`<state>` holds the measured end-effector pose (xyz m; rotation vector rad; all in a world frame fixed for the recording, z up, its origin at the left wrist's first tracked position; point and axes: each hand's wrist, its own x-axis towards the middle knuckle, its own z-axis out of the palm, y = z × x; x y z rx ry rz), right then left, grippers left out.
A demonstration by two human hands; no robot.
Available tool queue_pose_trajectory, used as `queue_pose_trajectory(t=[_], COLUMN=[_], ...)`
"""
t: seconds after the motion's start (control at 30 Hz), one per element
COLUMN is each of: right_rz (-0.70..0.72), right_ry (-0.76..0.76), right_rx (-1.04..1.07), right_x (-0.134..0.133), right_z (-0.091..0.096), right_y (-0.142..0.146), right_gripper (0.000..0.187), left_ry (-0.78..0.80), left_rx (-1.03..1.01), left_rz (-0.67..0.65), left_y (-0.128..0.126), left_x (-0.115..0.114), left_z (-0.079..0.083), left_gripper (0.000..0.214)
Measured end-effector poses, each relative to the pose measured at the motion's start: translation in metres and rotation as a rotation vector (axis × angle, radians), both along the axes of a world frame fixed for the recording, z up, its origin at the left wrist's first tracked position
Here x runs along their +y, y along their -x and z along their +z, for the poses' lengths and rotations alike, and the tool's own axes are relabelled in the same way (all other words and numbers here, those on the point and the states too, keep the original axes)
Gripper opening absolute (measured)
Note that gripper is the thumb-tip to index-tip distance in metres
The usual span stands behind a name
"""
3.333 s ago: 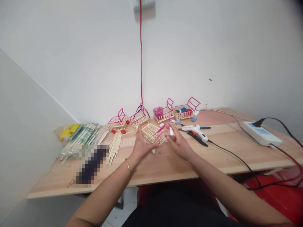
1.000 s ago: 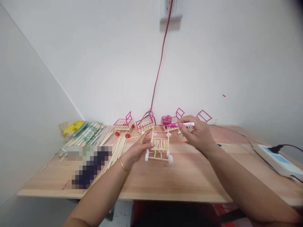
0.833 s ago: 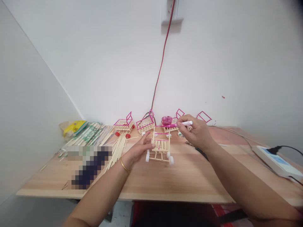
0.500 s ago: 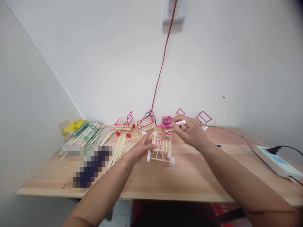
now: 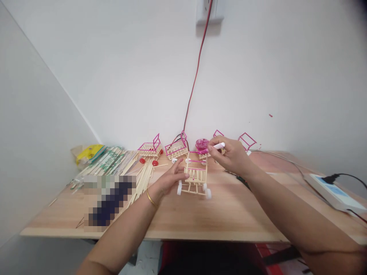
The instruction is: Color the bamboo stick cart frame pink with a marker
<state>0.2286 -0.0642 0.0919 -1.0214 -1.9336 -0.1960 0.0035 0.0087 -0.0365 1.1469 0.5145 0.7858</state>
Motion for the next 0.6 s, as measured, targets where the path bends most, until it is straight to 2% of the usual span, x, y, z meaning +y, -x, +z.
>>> queue_pose_trajectory(t=[0.27,0.6], right_rz=[-0.072,-0.011], right_ry=[0.004,0.000], right_rx=[-0.021,-0.051], right_x=[-0.007,0.003], right_z=[-0.001,0.007], right_y=[-0.016,0.002], right_gripper=[0.013,0.009], left_ry=[0.003,-0.004], left_rx=[0.043,0.048], left_rz=[0.001,-0.010], left_y=[-0.001,-0.001], left_x=[0.000,0.000], left_z=[0.003,0.002], left_gripper=[0.097,0.099])
